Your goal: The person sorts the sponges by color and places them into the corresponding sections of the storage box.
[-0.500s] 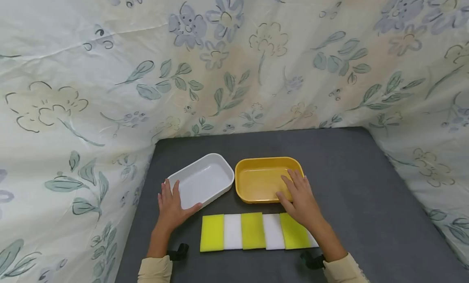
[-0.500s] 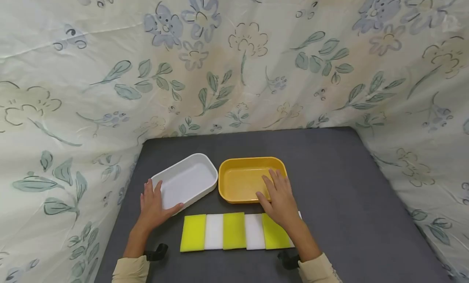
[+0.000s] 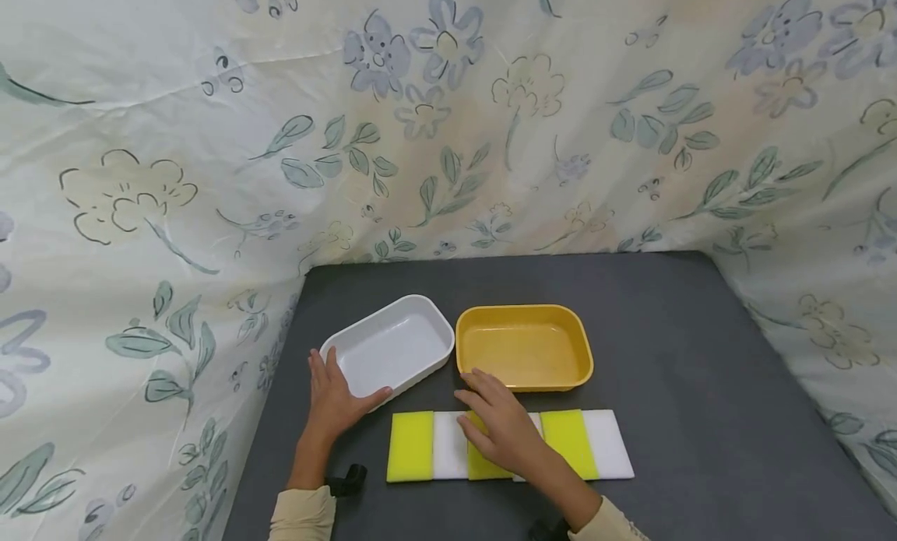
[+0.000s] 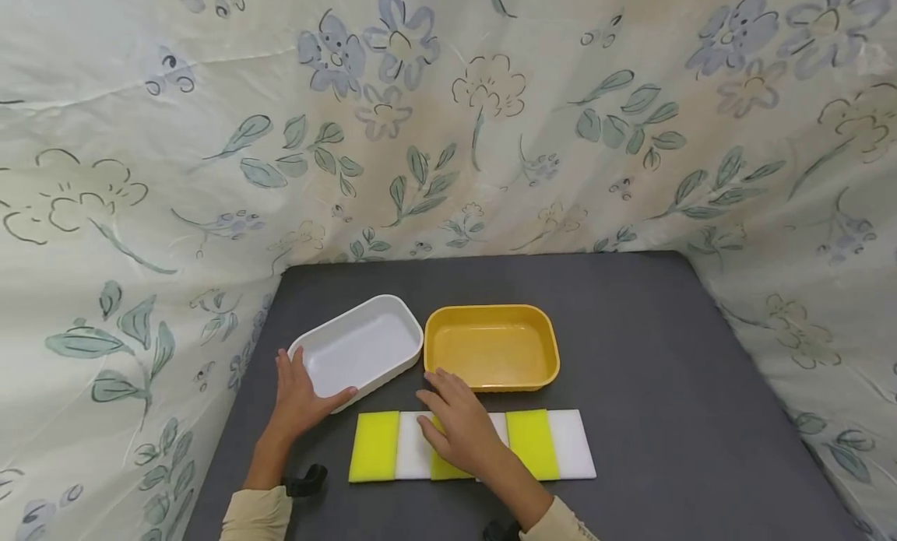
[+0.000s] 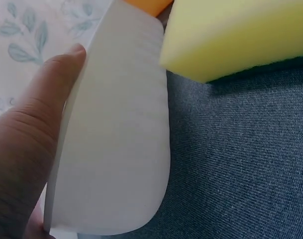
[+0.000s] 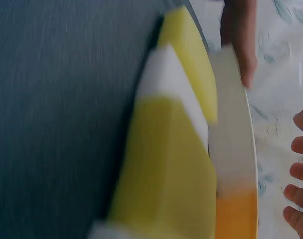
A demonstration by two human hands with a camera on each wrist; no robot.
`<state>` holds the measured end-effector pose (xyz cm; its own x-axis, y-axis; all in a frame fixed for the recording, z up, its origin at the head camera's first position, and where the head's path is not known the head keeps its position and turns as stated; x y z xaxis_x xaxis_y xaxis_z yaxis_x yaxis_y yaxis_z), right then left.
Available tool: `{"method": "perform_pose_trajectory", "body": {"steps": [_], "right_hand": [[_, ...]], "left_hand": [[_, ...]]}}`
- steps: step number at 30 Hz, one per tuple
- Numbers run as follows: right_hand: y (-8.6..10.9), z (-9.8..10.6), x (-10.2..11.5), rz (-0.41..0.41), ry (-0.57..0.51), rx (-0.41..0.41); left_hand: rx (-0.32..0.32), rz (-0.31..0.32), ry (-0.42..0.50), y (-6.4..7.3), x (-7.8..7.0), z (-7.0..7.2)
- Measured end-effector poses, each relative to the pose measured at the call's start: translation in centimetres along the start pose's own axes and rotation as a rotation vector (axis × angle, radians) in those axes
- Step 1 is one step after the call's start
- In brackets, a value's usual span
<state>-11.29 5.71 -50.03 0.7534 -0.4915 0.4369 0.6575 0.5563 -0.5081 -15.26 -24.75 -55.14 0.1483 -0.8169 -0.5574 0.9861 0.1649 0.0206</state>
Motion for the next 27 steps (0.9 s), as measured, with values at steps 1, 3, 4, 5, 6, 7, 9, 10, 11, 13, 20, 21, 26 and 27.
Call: {"method": "perform_pose_trajectory", "body": {"steps": [1, 3, 4, 5, 6, 7, 9, 10, 11, 13, 20, 21, 26, 27], "right_hand": [[-0.2, -0.5, 0.5, 0.006, -0.009, 0.02], [-0.6, -1.6, 1.2, 0.019, -0.017, 0.065], [-0.7, -2.1, 1.5, 0.026, -0.022, 0.091], [-0.8, -2.6, 1.8, 0.029, -0.022, 0.121], [-0.9, -3.1, 2.0, 0.03, -0.019, 0.155], [-0.9, -3.6, 2.2, 0.029, -0.015, 0.19], [-0.9, -4.7, 2.5, 0.019, 0.001, 0.265], [-0.9, -5.2, 2.6, 0.011, 0.01, 0.304], [-0.9, -5.7, 2.7, 0.003, 0.025, 0.34], [-0.9, -6.6, 2.8, -0.01, 0.051, 0.404], [-0.7, -8.6, 3.2, -0.014, 0.083, 0.52], [-0.7, -8.7, 3.2, -0.012, 0.085, 0.524], [-0.7, -9.2, 3.0, -0.019, 0.106, 0.533], [-0.7, -9.3, 3.0, -0.021, 0.112, 0.535]], "left_hand": [[0.001, 0.005, -0.003, 0.0, 0.0, 0.0], [0.001, 0.021, -0.001, -0.1, 0.1, -0.1], [-0.001, 0.026, 0.001, -0.1, 0.2, -0.1], [-0.004, 0.029, 0.001, -0.1, 0.2, -0.1], [-0.005, 0.029, 0.001, -0.1, 0.2, -0.1], [-0.006, 0.031, 0.0, -0.1, 0.2, -0.2], [-0.005, 0.033, -0.006, -0.2, 0.3, -0.3], [-0.005, 0.033, -0.01, -0.1, 0.3, -0.3], [-0.004, 0.034, -0.013, -0.1, 0.3, -0.4], [0.0, 0.039, -0.016, -0.1, 0.4, -0.5], [-0.014, 0.023, -0.011, 0.2, 0.3, -0.8], [-0.015, 0.02, -0.016, 0.2, 0.3, -0.8], [-0.019, 0.013, -0.023, 0.3, 0.2, -0.8], [-0.018, 0.014, -0.023, 0.3, 0.2, -0.8]]}}
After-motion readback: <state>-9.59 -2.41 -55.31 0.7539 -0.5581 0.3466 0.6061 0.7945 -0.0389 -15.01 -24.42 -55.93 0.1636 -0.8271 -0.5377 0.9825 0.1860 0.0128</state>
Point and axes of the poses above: each hand's wrist, its own y-axis away from the middle knuckle, its own z-axis out of the back of the hand, x = y × z, the point moved 5 cm from there along -y, towards the middle knuckle, and after that the axes turned 3 degrees about -y, right-handed, at the moved point
